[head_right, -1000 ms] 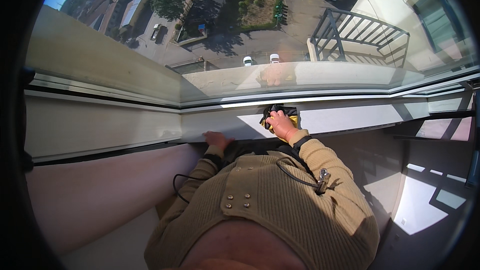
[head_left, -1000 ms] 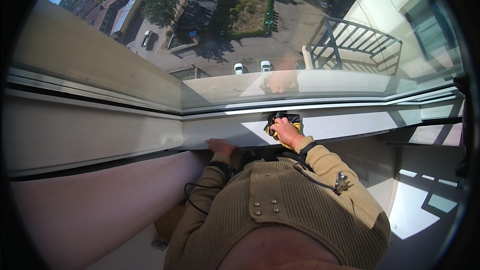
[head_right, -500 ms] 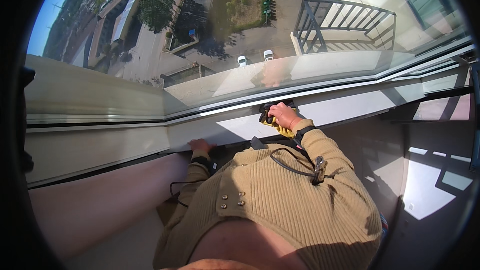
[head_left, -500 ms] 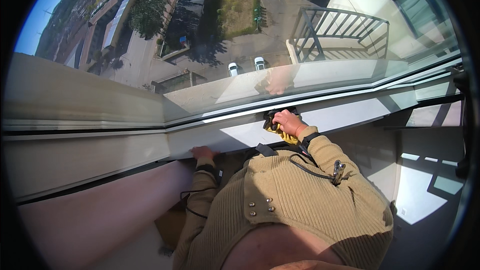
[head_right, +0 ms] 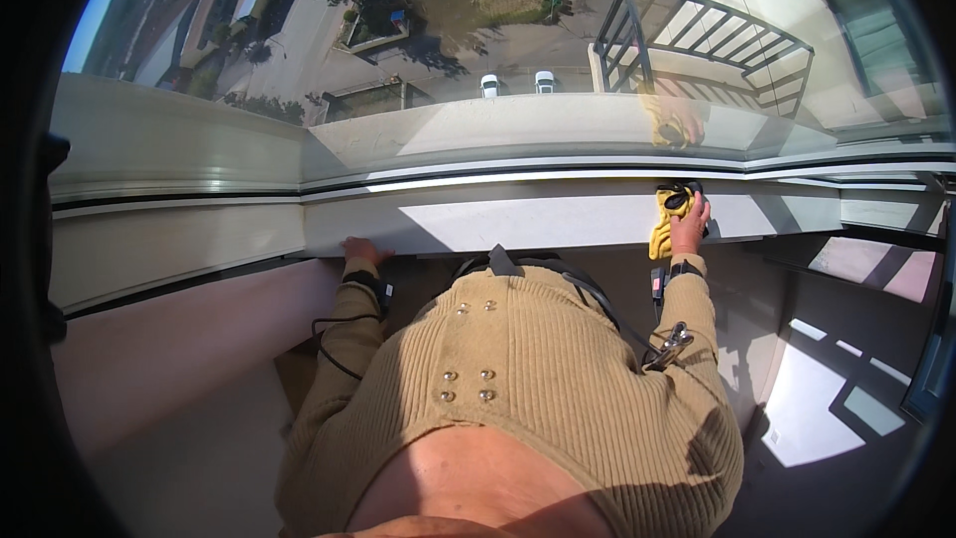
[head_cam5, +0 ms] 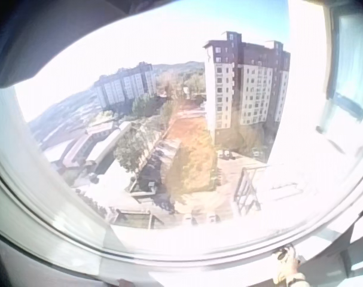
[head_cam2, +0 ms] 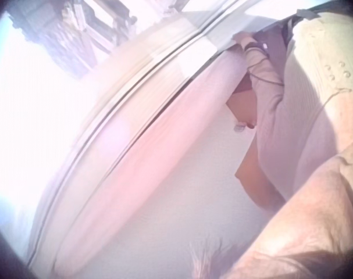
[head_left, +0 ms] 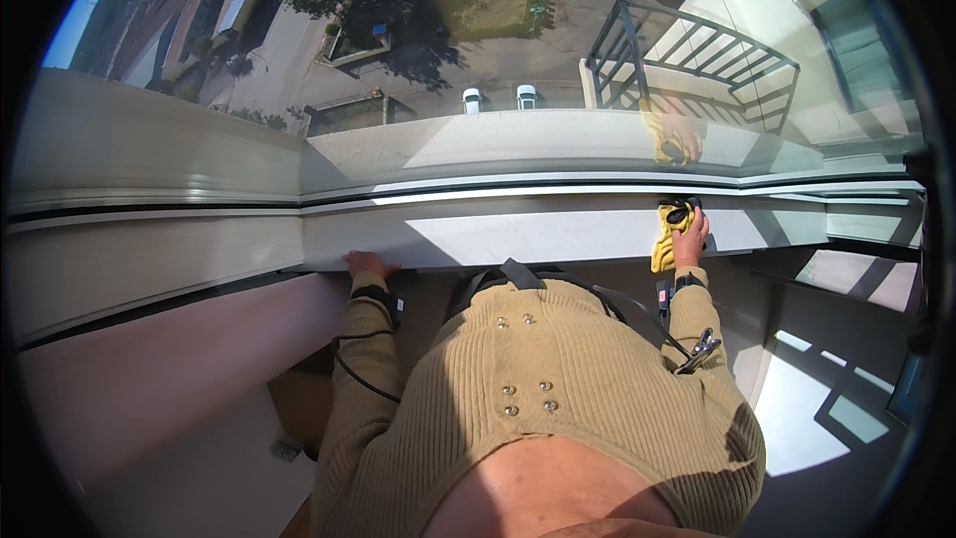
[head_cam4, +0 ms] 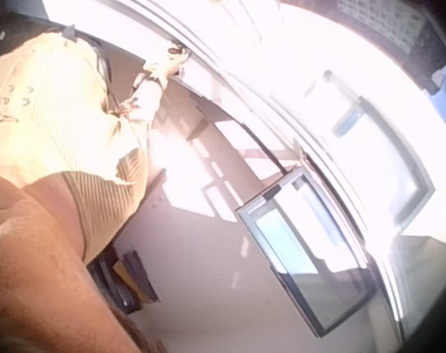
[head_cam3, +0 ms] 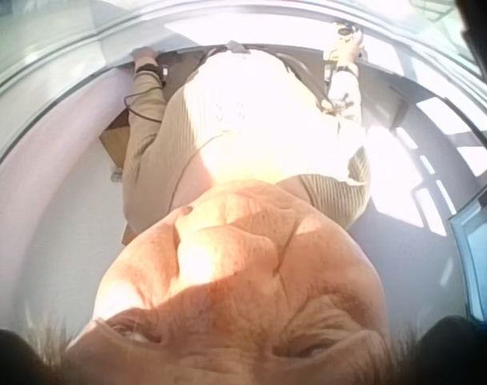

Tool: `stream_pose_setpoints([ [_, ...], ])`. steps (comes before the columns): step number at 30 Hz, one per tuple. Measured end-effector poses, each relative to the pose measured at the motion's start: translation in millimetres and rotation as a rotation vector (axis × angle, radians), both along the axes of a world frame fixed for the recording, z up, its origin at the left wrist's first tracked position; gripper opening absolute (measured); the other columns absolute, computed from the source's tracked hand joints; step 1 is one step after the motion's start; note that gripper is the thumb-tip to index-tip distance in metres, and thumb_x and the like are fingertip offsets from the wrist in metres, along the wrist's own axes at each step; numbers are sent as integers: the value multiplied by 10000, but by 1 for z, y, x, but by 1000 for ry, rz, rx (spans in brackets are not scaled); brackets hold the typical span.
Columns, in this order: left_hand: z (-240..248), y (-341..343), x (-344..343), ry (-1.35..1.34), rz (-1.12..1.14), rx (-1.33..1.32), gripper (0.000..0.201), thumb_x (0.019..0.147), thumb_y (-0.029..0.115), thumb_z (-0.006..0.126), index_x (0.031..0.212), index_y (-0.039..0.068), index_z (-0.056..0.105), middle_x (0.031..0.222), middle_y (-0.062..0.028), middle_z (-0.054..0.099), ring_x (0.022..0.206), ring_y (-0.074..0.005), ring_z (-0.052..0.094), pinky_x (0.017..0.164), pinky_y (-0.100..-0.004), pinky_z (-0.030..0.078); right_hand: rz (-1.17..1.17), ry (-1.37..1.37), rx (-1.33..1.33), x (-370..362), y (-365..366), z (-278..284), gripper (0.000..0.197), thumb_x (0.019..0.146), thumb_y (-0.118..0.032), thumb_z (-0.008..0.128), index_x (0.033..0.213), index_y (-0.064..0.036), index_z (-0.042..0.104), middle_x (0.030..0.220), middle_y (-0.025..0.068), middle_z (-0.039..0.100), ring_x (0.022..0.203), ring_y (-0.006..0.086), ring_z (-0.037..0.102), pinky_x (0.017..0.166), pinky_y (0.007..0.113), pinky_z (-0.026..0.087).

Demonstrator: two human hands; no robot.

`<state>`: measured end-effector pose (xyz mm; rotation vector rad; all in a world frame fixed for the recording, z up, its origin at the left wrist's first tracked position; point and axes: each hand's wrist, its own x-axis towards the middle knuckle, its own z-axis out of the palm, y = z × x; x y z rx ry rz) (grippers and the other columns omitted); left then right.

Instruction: The person wipes the exterior surface of a large window and the interior window sill using a yellow cloth. They fold the cloth and continue wiping different sections of the sill and glass.

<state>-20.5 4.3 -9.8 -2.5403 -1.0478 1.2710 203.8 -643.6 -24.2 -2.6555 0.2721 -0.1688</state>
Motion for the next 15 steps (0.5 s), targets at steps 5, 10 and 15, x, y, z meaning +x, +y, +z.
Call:
stream_pose_setpoints([
  [5, 5, -2, 4, 65, -27, -33, 1076, 626, 756, 606, 1329, -35, 407, 1436, -257, 277, 1339, -380, 265, 1101, -452, 201, -182, 297, -89, 22, -10, -16, 570, 736, -154, 645, 1269, -143, 443, 1254, 207, 444, 1177, 403, 413, 1019, 432, 341],
  [10, 8, -3, 4, 61, -17, -32, 1057, 640, 752, 595, 1333, -24, 409, 1440, -261, 269, 1334, -381, 277, 1104, -467, 184, -218, 319, -128, 18, 34, -14, 513, 744, -163, 634, 1222, -127, 452, 1218, 210, 465, 1134, 418, 431, 1006, 457, 335],
  [15, 5, -2, 4, 39, 1, -81, 1018, 647, 740, 598, 1314, -13, 443, 1422, -257, 308, 1326, -391, 289, 1103, -487, 175, -55, 269, -210, -5, 100, -10, 523, 728, -154, 645, 1212, -123, 451, 1186, 198, 479, 1112, 415, 433, 965, 454, 367],
])
